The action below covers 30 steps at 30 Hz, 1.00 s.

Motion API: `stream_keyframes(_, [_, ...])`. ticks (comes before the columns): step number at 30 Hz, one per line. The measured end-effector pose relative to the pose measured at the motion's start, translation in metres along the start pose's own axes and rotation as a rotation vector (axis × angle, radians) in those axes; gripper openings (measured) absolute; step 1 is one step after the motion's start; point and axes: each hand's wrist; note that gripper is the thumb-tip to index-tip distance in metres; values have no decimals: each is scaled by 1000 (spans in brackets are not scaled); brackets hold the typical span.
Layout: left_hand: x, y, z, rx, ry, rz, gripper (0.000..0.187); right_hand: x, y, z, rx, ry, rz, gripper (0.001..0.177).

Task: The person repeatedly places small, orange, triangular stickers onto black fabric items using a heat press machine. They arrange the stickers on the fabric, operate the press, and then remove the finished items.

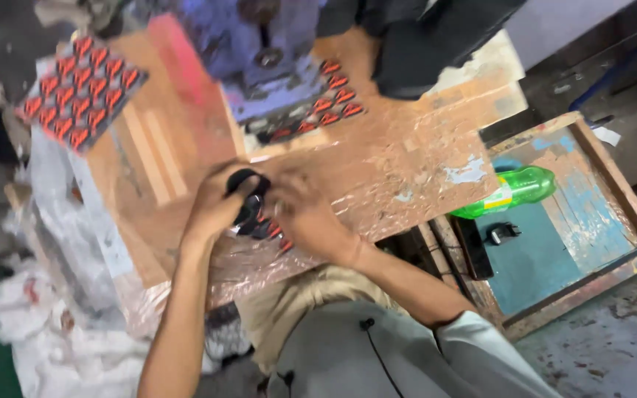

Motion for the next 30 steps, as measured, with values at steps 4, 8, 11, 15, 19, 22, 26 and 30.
stream_keyframes(4, [-4, 4, -7, 91, 86, 12, 13, 2, -50, -68, 325, -337, -80, 13])
stream_keyframes(8, [5, 14, -17, -32, 103, 52, 17, 29, -27, -79, -25, -309, 362, 13])
stream_keyframes(11, [23, 37, -39, -5, 109, -61, 32, 71, 8, -84, -263, -87, 442, 9])
stream_keyframes(15, [82, 4, -98, 13, 483, 170, 39, 140, 28, -65, -697, 349, 489, 16])
stream_keyframes(19, [138, -181, -186, 254, 1029, -87, 40, 149, 85, -80, -547, 429, 350, 20])
stream_keyframes(22, [149, -277, -211, 625, 807, 223, 35, 132, 104, -85, -497, 499, 277, 20])
stream_keyframes(26, [127, -121, -149, 334, 818, 337, 47, 134, 110, -80, -446, 568, 84, 20])
stream_keyframes(30, [81, -22, -65, 196, 653, 94, 61, 137, 116, -81, -433, 557, 9, 23])
Point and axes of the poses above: each hand's wrist, its own z-axis towards the middle knuckle, its own x-axis out of the back of the hand, y = z × x, and after that the axes turned 8 degrees about z, right-handed
